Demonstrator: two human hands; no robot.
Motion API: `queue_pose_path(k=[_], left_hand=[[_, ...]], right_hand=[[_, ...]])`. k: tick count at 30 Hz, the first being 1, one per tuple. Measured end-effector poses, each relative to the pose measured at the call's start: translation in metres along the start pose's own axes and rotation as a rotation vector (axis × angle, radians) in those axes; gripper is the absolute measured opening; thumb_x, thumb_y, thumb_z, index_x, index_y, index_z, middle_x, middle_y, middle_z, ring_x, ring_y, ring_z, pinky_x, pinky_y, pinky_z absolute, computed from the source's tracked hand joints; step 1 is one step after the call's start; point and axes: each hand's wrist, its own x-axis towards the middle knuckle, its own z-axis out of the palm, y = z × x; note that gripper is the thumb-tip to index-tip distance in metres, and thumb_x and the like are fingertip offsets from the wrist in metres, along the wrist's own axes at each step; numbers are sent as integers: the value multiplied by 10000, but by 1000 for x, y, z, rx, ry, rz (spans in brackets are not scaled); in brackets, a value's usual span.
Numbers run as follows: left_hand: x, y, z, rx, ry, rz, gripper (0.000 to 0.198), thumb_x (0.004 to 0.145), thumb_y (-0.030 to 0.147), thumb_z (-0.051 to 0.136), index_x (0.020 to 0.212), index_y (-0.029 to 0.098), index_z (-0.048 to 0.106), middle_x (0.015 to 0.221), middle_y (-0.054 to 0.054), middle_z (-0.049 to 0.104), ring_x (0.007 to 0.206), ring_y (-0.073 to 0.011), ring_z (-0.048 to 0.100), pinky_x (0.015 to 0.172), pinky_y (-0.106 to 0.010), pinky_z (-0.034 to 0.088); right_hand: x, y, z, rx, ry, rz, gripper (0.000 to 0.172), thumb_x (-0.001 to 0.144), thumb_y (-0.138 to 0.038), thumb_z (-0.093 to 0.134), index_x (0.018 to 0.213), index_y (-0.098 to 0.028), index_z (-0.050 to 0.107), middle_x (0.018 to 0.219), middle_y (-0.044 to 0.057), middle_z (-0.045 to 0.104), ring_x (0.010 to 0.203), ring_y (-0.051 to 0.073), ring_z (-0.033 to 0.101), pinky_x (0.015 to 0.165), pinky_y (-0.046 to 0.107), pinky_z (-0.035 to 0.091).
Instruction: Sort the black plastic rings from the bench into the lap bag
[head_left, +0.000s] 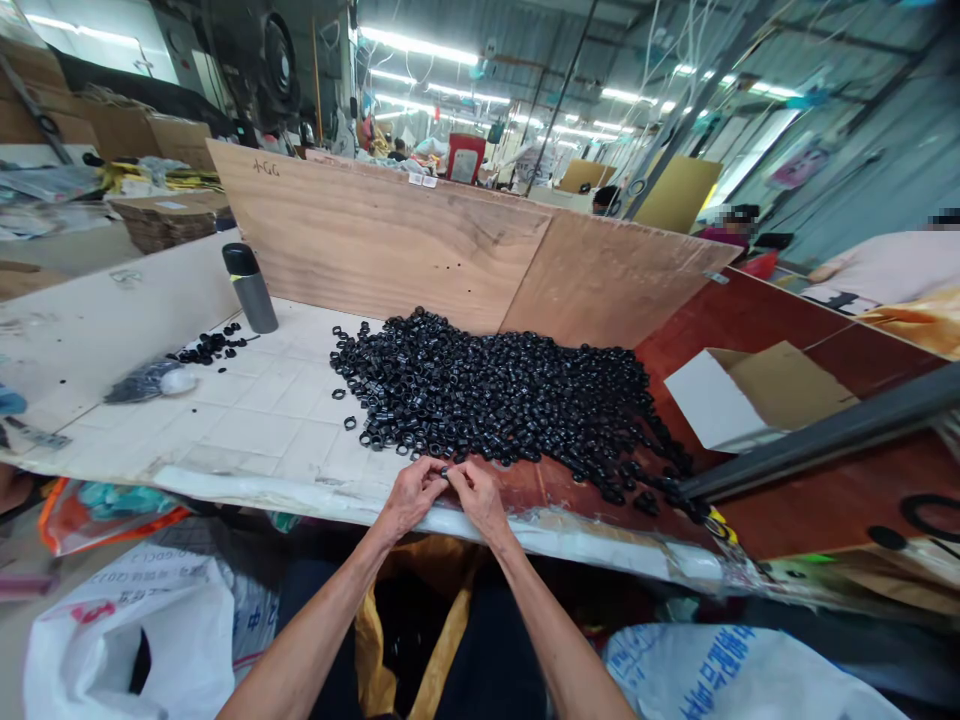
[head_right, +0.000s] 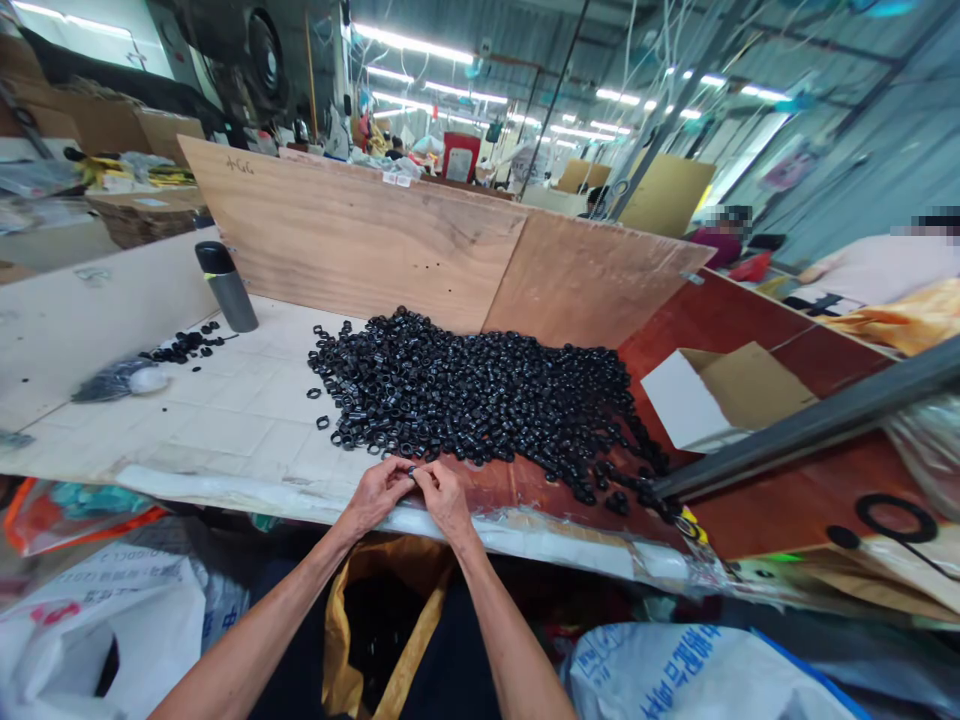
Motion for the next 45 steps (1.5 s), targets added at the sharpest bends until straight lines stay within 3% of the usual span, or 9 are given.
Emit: queue_pose_path(k=[3, 8, 14, 19, 23, 26, 32, 39, 45], left_hand=[[-2, 2, -2, 43, -18, 31, 198, 852, 306, 636, 993, 170, 665, 933, -37, 718, 799, -156, 665, 764, -280, 542], [-3, 1, -4, 129, -60, 60, 185, 835, 217, 613, 998, 164, 681, 868, -13, 695, 730, -138, 625, 721, -259, 506], [-2, -3, -3, 89, -76, 31, 218, 839, 232, 619, 1037, 162, 676, 882, -17, 695, 756, -147, 631, 724, -258, 506], [-2, -4, -1, 95, -91, 43, 200, 834, 236, 635, 1013, 166, 689, 913, -23, 697, 773, -146, 633, 731, -254, 501], [0, -6, 1, -56, -82, -42, 239, 834, 289, 660, 1025, 146, 664, 845, -31, 707, 752, -160, 656, 717, -268, 516], [-1, -7, 1, -107, -47, -61, 271, 825, 319, 681, 1029, 143, 651, 833, -28, 705, 734, -156, 656, 709, -271, 521], [-3, -4, 0, -63, -36, -17, 206, 832, 274, 649, 1004, 161, 661, 863, -18, 707, 751, -143, 653, 728, -261, 524], [-2, -3, 0, -24, 57, -35, 216, 819, 254, 640, 1014, 163, 653, 795, -5, 677, 706, -136, 638, 690, -254, 522], [-2, 1, 0, -20, 50, -32, 212, 822, 264, 634, 1010, 168, 647, 802, -4, 679, 715, -139, 644, 697, -258, 530]], right_hand=[[-1, 0, 2, -194, 45, -84, 408, 986, -421, 472, 712, -195, 674, 638, 23, 634, 609, 158, 576, 619, 252, 418], [1, 3, 3, -366, -42, -178, 459, 1020, -328, 330, 894, -236, 762, 668, 38, 683, 624, 172, 621, 592, 244, 365], [4, 3, 9, -357, 45, -82, 479, 1003, -424, 418, 705, -216, 730, 585, 33, 663, 546, 162, 591, 541, 251, 330], [2, -3, 8, -142, 269, 95, 391, 832, -548, 665, 658, -210, 575, 523, -30, 564, 487, 128, 505, 519, 230, 386], [-7, -7, 2, 196, 65, 102, 306, 886, -503, 590, 863, -199, 611, 592, -26, 609, 505, 143, 586, 511, 231, 463], [-11, -6, 1, 236, 15, 113, 301, 877, -466, 614, 981, -185, 635, 633, -10, 650, 514, 152, 617, 514, 235, 481], [-7, -7, 3, -120, 127, -53, 487, 986, -447, 437, 603, -190, 596, 547, 11, 576, 536, 134, 531, 562, 241, 401], [-10, -10, -4, 14, 81, 20, 529, 972, -464, 471, 535, -186, 575, 504, -4, 547, 498, 121, 501, 536, 242, 380], [-10, -14, -6, 83, 20, -1, 301, 897, -418, 601, 702, -190, 623, 557, -37, 525, 514, 115, 471, 516, 233, 378]])
